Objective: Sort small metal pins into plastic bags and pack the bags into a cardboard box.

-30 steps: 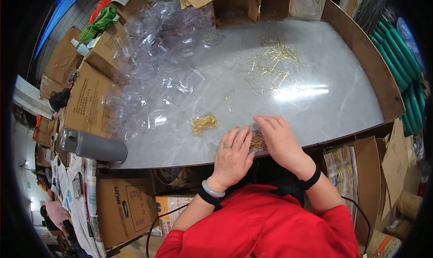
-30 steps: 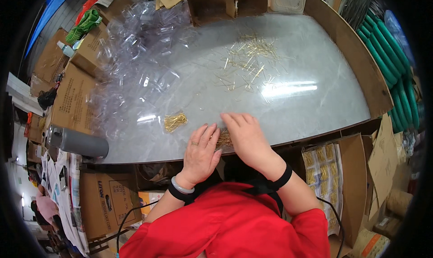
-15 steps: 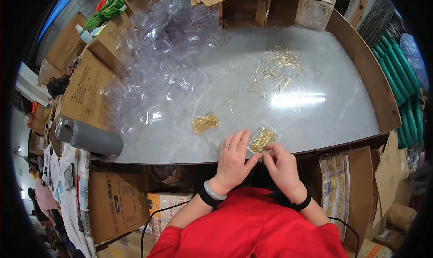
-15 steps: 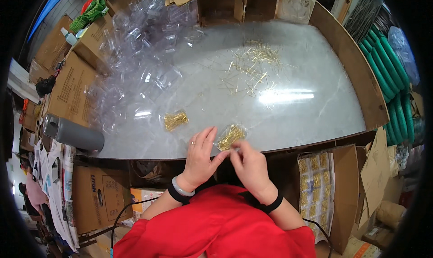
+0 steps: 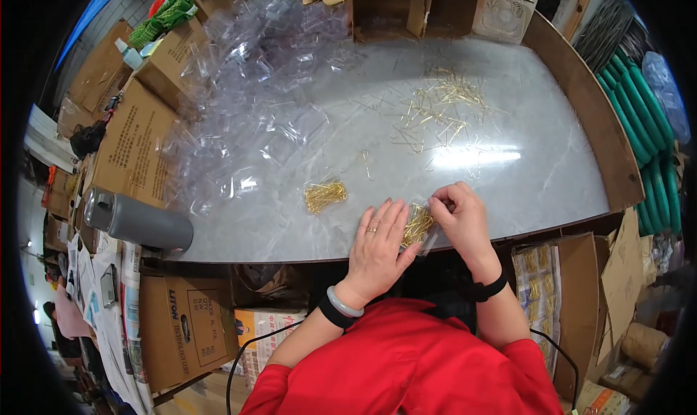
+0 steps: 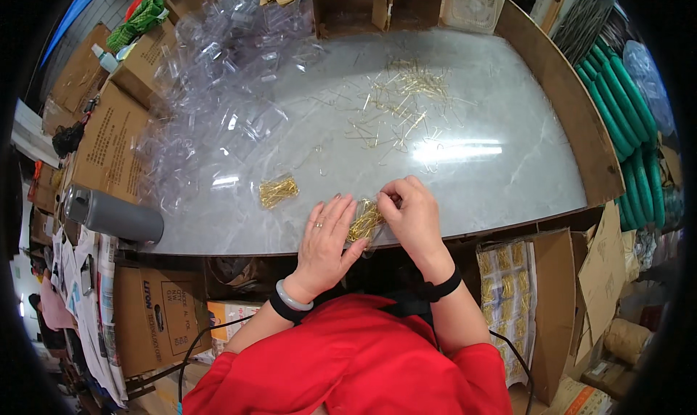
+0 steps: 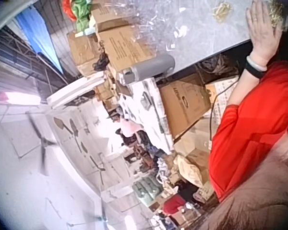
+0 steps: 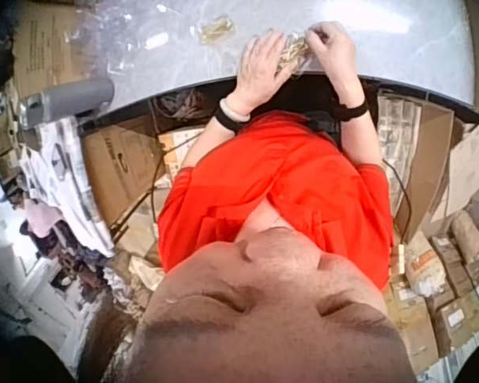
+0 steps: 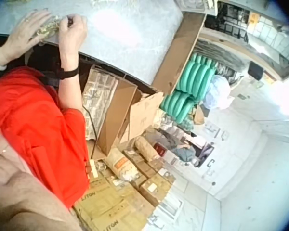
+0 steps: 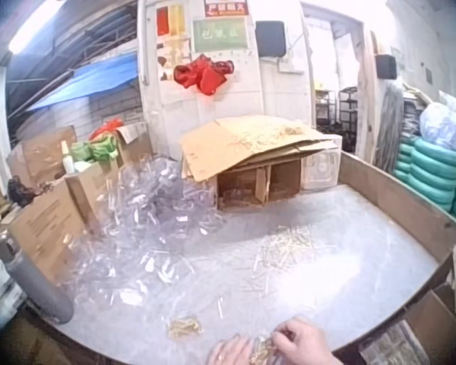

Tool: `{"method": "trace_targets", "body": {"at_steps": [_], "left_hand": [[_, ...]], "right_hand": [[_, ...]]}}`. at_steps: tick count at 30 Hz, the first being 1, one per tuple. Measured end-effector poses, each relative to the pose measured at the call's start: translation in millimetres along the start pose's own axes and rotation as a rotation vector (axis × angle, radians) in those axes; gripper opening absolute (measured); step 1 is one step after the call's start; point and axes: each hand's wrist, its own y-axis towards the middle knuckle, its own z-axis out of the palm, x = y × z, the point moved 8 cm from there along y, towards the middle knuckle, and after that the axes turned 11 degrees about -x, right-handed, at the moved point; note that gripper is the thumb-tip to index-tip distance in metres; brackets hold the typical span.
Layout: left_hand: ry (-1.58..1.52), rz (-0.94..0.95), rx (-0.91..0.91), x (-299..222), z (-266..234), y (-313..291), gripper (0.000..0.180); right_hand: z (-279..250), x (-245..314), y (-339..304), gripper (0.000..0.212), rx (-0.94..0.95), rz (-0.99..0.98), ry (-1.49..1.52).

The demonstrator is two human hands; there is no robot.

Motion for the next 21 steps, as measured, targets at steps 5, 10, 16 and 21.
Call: {"method": "trace_targets", "body": {"at_steps": [5,10,16,21], "left_hand": [[0.017,0.005,0.019,-0.7,0.9,-1.2,0.063],[-0.012,-0.009,0.022,-0.1,1.6,-0.7,0.063],[-0.014,-0.010,0.001,1.6,1.8,-2.5,0.059],[-0.017,-0.009,0.013,0.0,-0.9,-0.6,0.057]], "right_hand": [[-7.3,24.4,-7.1,0.008,0.083,-0.268,-0.107],[-23.6,30.0,-8.2,0.011,0.052,-0.248,0.024],[-14.6,38.6,-28.5,0.015,0.022,-0.381,0.014],[-10.4,41.1,-14.8,0.020,-0.100,-0.396,-0.070]]}}
